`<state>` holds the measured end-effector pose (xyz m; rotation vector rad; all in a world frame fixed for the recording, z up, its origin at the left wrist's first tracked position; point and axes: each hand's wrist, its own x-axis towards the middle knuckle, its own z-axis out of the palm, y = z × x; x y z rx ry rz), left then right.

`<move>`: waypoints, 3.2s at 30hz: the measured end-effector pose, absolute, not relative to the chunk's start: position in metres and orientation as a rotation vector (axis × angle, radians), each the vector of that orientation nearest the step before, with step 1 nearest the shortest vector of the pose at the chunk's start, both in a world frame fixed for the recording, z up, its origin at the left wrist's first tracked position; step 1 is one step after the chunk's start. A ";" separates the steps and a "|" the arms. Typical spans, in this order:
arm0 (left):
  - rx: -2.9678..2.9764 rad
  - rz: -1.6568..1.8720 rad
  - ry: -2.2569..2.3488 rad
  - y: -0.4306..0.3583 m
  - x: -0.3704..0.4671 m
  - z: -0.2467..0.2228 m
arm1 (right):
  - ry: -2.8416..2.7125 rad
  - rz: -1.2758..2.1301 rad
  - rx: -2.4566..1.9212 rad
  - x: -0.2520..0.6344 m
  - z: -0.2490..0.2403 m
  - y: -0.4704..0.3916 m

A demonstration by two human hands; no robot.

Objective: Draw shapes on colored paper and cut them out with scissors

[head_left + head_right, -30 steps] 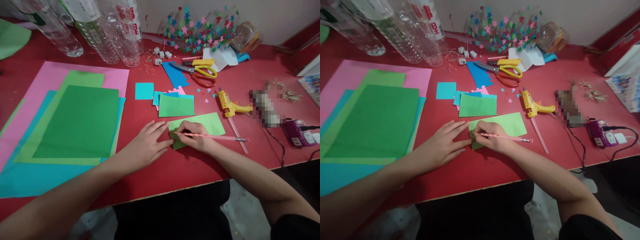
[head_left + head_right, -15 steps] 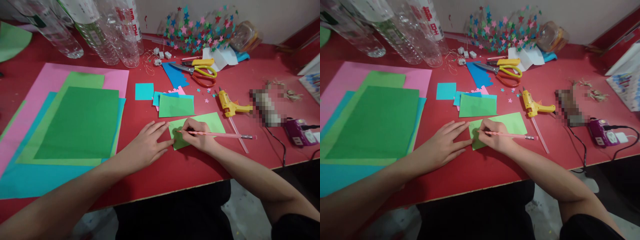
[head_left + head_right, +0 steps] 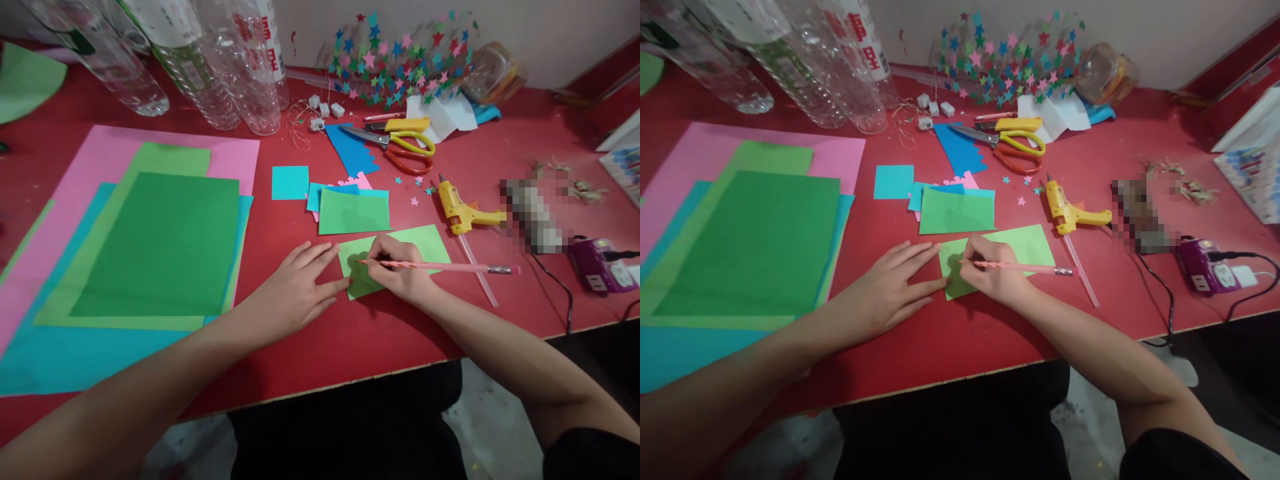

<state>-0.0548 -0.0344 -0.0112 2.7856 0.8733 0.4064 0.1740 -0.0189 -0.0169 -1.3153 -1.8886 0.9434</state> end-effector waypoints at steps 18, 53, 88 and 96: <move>2.785 0.411 0.873 -0.034 -0.054 -0.010 | -2.103 0.925 -1.200 0.174 -0.018 -0.023; 2.599 0.363 1.149 -0.026 -0.030 -0.010 | -1.931 1.292 -1.182 0.187 -0.006 -0.025; 2.473 0.429 1.151 -0.033 -0.034 -0.015 | -2.024 1.137 -1.317 0.180 -0.004 -0.030; 2.455 0.439 1.149 -0.033 -0.034 -0.015 | -2.004 1.112 -1.339 0.178 -0.003 -0.028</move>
